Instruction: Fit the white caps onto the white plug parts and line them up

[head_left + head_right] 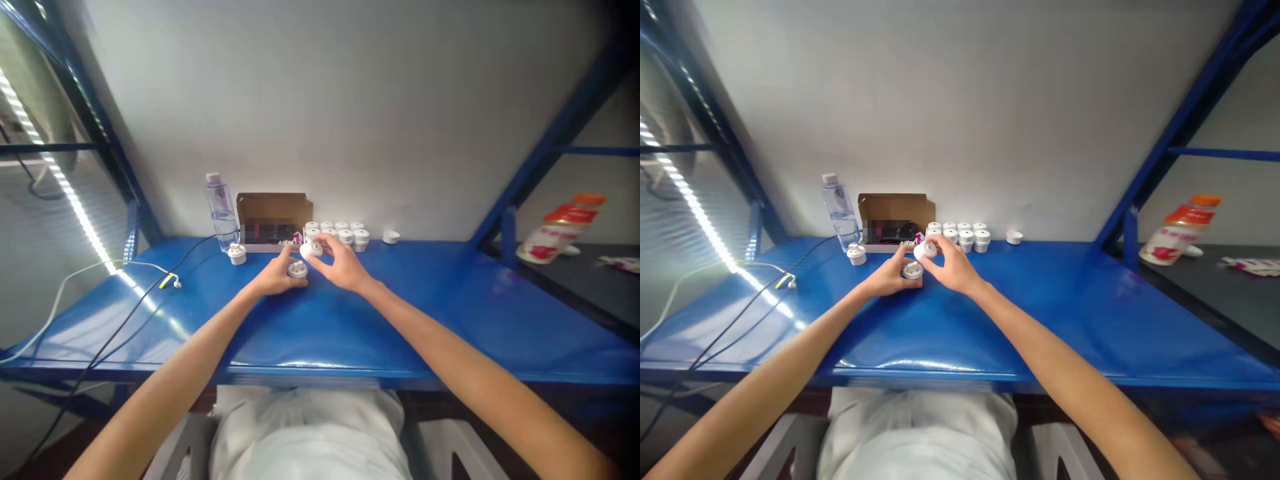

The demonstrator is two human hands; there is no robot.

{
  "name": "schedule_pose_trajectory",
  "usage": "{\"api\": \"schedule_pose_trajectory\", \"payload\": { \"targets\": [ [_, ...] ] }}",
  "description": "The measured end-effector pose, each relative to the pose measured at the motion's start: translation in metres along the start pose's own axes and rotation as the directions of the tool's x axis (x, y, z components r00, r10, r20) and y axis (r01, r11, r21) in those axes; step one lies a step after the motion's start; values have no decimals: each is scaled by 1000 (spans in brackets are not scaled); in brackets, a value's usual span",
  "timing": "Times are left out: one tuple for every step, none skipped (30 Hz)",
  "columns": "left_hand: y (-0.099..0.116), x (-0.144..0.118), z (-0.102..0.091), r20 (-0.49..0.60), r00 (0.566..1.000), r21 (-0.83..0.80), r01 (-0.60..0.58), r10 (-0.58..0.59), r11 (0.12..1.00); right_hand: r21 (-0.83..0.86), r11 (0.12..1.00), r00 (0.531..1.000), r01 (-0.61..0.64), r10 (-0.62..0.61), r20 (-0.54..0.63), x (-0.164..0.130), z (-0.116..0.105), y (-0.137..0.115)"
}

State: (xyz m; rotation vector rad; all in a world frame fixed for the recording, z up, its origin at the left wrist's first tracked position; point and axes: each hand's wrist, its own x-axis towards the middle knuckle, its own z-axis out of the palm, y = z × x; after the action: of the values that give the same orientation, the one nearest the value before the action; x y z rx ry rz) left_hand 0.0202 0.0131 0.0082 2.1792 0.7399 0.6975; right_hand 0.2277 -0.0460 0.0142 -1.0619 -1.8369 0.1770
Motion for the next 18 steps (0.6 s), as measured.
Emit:
{"api": "schedule_pose_trajectory", "payload": {
  "targets": [
    [0,0,2,0,1000,-23,-13,13,1000,28,999,999,15,-16,33,0,1,-3],
    [0,0,4,-9,1000,-31,-22,22,999,44,999,995,26,-30,90,0,2,-6],
    [0,1,5,-21,999,-31,-26,25,999,52,998,988,30,-38,153,0,3,-8],
    [0,1,5,-32,999,-38,-25,24,999,53,998,979,26,-36,202,-1,4,-9],
    [0,1,5,-37,999,-59,-21,19,998,51,999,974,13,-24,227,-1,4,-9],
    [1,1,4,-36,999,-95,-11,8,995,50,999,973,-6,-5,230,-1,4,-9],
    [2,1,2,-31,1000,-144,2,-7,990,54,998,975,-31,18,220,-1,3,-8],
    [4,1,0,-28,999,-196,18,-24,981,66,996,978,-59,44,203,0,2,-7],
    [5,1,-3,-28,999,-244,38,-46,969,90,992,980,-92,74,185,0,2,-5],
    [7,0,-6,-31,997,-285,58,-70,957,130,983,979,-133,110,174,0,1,-3],
    [8,0,-9,-32,995,-322,76,-91,944,183,967,974,-176,144,173,1,1,-1],
    [10,-1,-12,-32,994,-360,86,-105,929,240,947,968,-213,173,179,1,0,0],
    [12,-1,-15,-29,994,-398,89,-109,913,292,926,963,-240,191,188,1,-1,1],
    [13,-1,-18,-22,994,-434,86,-107,897,331,909,961,-254,197,197,2,-1,1],
    [14,-2,-20,-12,995,-465,86,-103,881,358,899,960,-254,190,204,2,-2,1],
    [16,-2,-22,0,995,-493,91,-105,865,376,895,964,-240,173,202,2,-2,0],
    [17,-2,-22,13,993,-518,104,-114,849,390,895,970,-215,150,190,3,-3,-1],
    [18,-2,-23,25,991,-538,122,-129,834,406,895,977,-187,127,171,3,-3,-3]
  ]
}}
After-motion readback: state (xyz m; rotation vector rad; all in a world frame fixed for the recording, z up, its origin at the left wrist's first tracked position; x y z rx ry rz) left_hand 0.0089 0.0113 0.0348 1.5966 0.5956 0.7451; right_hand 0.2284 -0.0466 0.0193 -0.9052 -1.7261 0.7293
